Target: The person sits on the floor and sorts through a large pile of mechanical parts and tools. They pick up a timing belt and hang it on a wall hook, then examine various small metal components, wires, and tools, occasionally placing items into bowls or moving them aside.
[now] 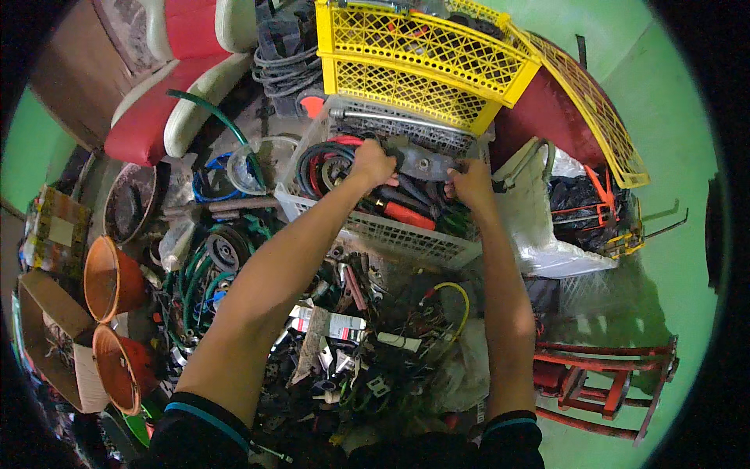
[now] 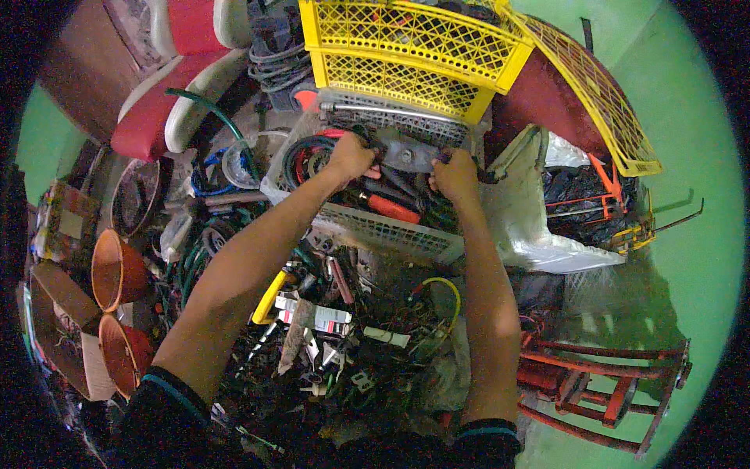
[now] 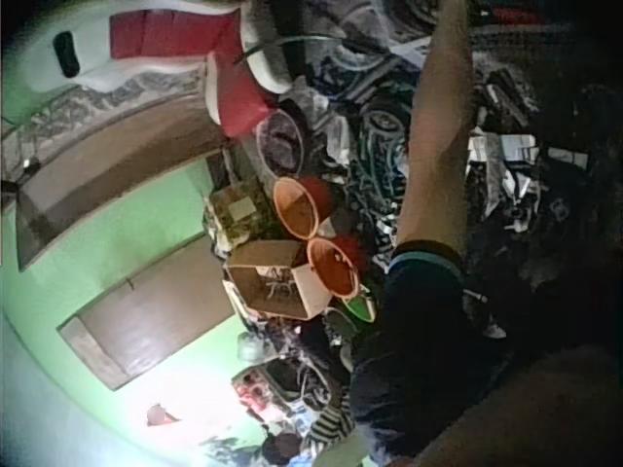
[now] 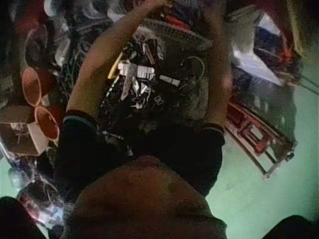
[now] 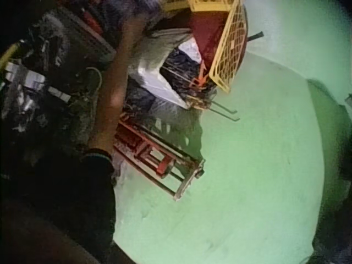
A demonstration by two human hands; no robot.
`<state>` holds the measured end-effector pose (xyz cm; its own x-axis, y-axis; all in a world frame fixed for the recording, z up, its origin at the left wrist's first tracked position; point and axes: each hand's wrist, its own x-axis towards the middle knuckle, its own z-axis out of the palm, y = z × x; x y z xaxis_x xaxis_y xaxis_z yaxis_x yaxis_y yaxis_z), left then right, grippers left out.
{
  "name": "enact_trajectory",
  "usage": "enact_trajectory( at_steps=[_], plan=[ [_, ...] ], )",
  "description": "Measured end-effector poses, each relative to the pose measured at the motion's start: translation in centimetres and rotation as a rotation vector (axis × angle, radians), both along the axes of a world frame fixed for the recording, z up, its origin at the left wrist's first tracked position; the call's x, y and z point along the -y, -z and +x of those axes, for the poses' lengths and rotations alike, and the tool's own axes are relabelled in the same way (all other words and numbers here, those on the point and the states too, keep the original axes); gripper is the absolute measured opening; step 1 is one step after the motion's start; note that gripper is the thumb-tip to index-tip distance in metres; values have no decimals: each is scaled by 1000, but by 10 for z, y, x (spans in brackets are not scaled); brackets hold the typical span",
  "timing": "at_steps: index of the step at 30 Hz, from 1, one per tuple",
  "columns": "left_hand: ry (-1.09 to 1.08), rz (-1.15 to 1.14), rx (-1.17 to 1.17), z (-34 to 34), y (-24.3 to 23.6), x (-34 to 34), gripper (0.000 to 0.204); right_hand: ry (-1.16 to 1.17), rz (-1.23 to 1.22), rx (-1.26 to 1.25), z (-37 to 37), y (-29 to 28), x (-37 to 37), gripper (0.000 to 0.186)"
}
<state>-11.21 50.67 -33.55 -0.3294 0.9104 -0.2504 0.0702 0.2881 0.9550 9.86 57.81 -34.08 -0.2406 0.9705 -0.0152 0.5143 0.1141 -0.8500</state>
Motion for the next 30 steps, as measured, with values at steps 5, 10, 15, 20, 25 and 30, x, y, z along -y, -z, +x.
enact_trajectory(
  at_steps=[5,10,15,20,25,30],
  plan=[
    [73,120,43,-10,12,-12,21,-54,146,271,-20,-5,2,29],
    [117,-31,-220,-8,-2,-11,21,12,708,375,-18,14,-1,26],
    [276,0,-585,-31,-16,46,24,-60,358,151,-11,-3,59,24],
    [164,355,-635,-45,-24,116,21,-265,526,255,6,16,90,22],
    [57,204,-480,-53,-35,254,19,-240,756,291,-7,-7,155,22],
    [13,20,-484,-72,-29,339,19,-654,396,410,-16,12,239,25]
  ],
)
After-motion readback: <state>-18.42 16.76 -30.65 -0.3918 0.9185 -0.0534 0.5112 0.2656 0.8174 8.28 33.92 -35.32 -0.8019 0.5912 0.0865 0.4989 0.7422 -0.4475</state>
